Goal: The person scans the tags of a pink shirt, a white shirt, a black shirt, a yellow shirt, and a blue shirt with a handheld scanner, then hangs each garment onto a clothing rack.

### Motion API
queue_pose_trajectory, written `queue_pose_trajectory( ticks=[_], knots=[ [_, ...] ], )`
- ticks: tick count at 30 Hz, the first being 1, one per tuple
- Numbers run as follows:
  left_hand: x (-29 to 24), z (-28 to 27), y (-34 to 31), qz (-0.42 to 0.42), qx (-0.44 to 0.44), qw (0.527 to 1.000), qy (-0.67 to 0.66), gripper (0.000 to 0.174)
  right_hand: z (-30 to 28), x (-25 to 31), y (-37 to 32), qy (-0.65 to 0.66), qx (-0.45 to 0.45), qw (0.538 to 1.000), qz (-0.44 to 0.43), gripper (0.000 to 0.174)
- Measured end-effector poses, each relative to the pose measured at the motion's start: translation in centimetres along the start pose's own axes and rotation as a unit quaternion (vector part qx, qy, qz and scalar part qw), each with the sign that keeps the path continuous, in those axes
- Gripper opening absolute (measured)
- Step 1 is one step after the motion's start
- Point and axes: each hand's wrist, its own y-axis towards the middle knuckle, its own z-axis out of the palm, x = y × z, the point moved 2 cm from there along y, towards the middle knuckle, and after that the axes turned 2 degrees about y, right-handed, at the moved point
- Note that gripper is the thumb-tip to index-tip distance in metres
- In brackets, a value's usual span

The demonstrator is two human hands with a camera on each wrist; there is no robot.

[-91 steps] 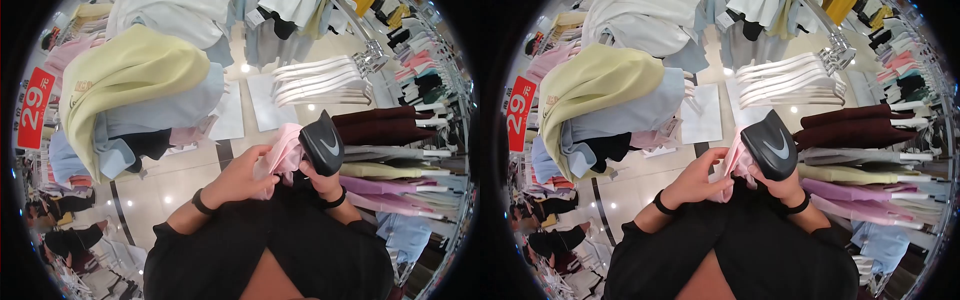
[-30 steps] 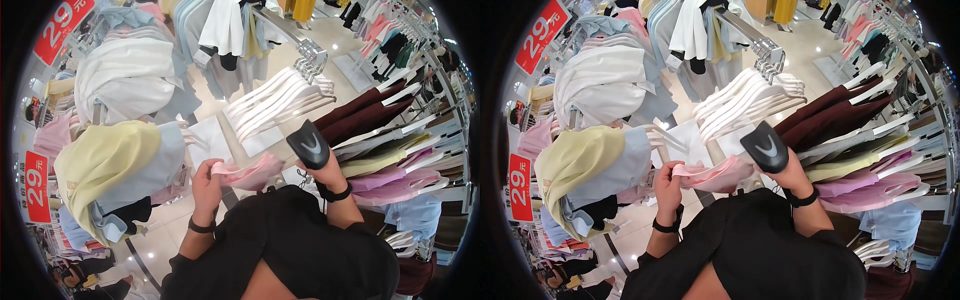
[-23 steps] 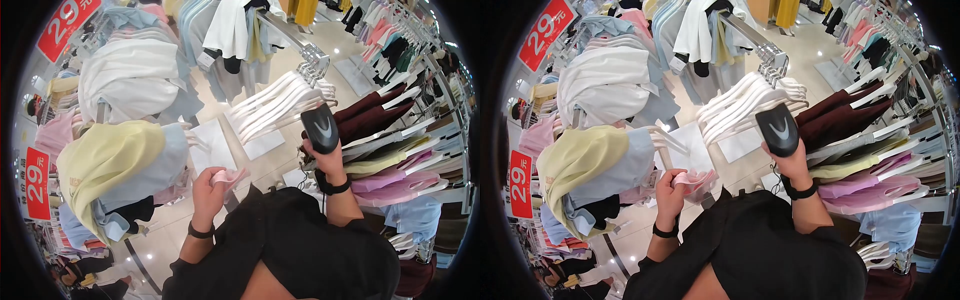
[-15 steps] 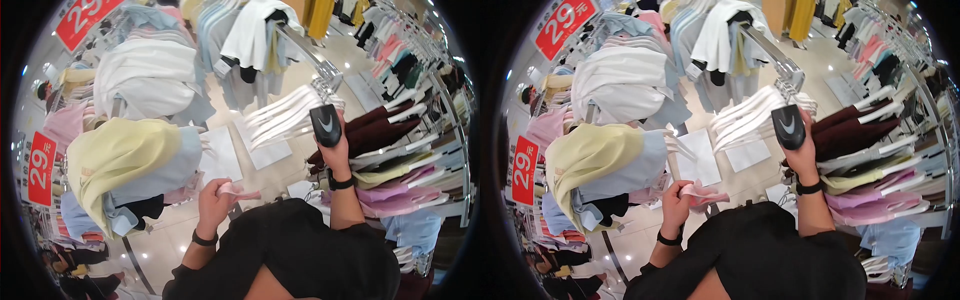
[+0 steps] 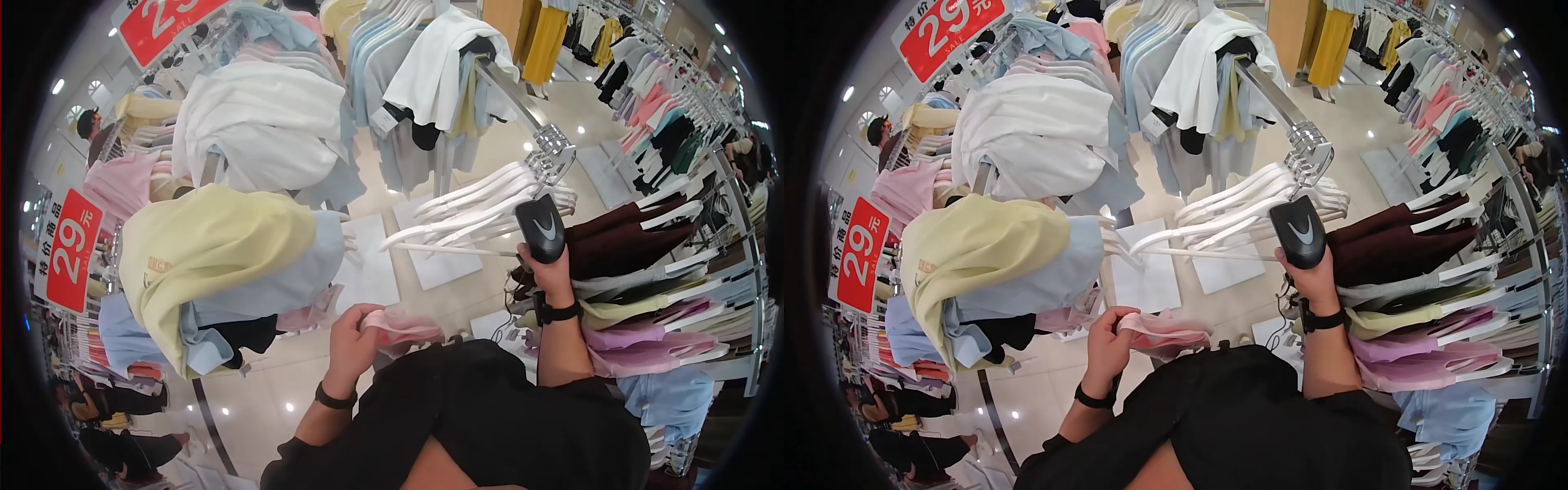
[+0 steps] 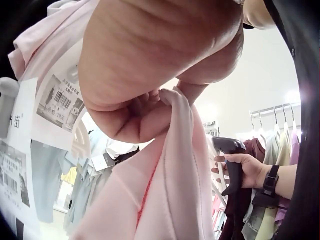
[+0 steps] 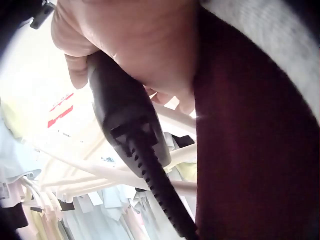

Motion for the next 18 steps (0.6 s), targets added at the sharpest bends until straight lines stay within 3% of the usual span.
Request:
queue_pose_trajectory(
  ticks=[3,9,13,18],
  knots=[
    [0.0,0.1,0.1,-0.008,0.0,1.0,0.002,0.018,-0.3,-0.1,0.1,0.026,-0.003,1.0,0.01,0.039],
    [-0.4,0.0,0.3,-0.012,0.013,1.0,-0.002,0.02,-0.2,-0.1,0.3,0.089,-0.023,0.996,-0.014,0.042],
    [-1.1,-0.1,0.5,-0.032,-0.018,0.998,-0.042,0.019,-0.3,2.2,0.2,0.093,0.006,0.994,-0.049,0.053],
    [-1.1,-0.6,1.4,-0.027,-0.047,0.998,-0.024,0.017,0.1,2.9,-2.1,0.081,0.052,0.995,-0.028,0.051]
  ],
)
